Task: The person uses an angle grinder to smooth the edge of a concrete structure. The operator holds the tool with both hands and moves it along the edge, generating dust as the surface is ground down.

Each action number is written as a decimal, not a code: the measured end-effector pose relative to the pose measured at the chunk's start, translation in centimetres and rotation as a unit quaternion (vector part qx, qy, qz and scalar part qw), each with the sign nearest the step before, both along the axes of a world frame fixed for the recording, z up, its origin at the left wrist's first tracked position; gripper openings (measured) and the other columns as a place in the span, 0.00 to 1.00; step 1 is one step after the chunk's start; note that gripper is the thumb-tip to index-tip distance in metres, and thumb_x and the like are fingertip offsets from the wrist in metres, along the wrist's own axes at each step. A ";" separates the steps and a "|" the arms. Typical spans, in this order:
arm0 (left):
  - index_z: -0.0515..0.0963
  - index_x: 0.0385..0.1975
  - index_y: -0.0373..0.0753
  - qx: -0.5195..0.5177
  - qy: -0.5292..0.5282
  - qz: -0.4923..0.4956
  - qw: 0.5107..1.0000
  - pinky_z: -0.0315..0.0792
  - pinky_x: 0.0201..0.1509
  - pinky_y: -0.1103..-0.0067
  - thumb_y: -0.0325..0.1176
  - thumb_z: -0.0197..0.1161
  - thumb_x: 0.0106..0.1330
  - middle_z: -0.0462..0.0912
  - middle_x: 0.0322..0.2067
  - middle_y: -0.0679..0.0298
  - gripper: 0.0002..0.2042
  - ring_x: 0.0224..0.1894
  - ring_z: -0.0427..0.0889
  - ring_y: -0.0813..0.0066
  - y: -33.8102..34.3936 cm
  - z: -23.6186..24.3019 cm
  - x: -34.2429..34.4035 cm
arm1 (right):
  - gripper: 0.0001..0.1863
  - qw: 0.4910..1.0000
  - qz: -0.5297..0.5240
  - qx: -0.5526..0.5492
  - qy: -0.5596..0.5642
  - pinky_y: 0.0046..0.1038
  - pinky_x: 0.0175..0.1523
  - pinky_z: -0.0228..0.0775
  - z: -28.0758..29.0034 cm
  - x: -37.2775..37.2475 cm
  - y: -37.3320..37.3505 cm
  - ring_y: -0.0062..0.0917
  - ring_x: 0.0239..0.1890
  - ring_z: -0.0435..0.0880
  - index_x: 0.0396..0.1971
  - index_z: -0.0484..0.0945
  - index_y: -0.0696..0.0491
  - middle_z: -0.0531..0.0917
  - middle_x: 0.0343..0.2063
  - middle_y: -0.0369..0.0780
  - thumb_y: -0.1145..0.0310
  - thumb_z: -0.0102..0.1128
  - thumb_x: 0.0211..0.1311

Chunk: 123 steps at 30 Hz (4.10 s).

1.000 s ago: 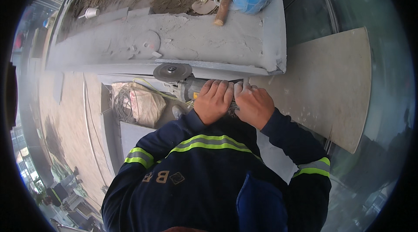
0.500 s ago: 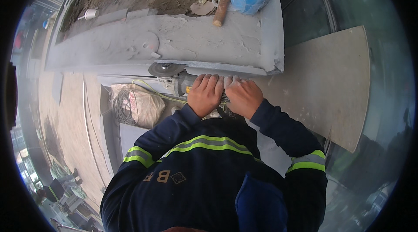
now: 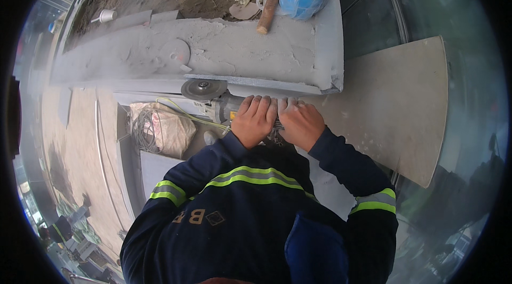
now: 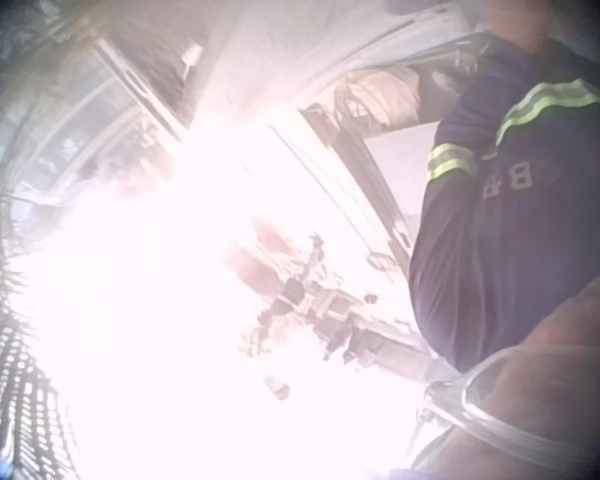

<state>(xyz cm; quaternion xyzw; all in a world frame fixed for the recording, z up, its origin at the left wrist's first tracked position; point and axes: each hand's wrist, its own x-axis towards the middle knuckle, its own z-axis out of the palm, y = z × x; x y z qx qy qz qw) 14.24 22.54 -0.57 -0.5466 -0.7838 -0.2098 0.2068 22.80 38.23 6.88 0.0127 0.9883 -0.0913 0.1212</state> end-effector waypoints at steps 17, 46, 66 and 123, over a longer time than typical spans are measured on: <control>0.82 0.49 0.34 0.022 0.006 -0.006 1.000 0.78 0.61 0.66 0.34 0.63 0.59 0.84 0.46 0.57 0.18 0.50 0.84 0.62 1.2 1.2 2.0 | 0.24 1.000 -0.018 0.000 -0.007 0.45 0.43 0.81 1.6 2.1 0.8 0.48 0.40 0.88 0.44 0.76 0.60 0.85 0.37 0.51 0.64 0.75 0.53; 0.81 0.51 0.33 0.002 -0.014 -0.017 1.000 0.77 0.61 0.64 0.34 0.63 0.59 0.83 0.47 0.57 0.20 0.51 0.84 0.61 0.8 1.0 1.1 | 0.23 1.000 -0.010 0.003 0.006 0.43 0.42 0.83 1.2 1.2 0.7 0.46 0.38 0.90 0.41 0.76 0.59 0.86 0.35 0.51 0.66 0.77 0.49; 0.80 0.49 0.33 0.006 -0.030 -0.033 0.999 0.78 0.60 0.63 0.33 0.63 0.58 0.83 0.46 0.56 0.19 0.50 0.84 0.59 1.1 1.9 1.9 | 0.21 1.000 -0.022 0.013 -0.011 0.44 0.43 0.83 2.4 2.3 0.7 0.46 0.38 0.90 0.40 0.76 0.59 0.85 0.34 0.50 0.69 0.76 0.48; 0.80 0.49 0.33 -0.014 -0.015 -0.035 0.999 0.77 0.60 0.64 0.34 0.62 0.61 0.82 0.45 0.56 0.18 0.48 0.83 0.60 1.6 1.7 1.2 | 0.20 1.000 -0.008 0.008 -0.001 0.43 0.42 0.82 1.6 1.9 1.4 0.45 0.38 0.90 0.41 0.77 0.60 0.86 0.34 0.50 0.71 0.73 0.48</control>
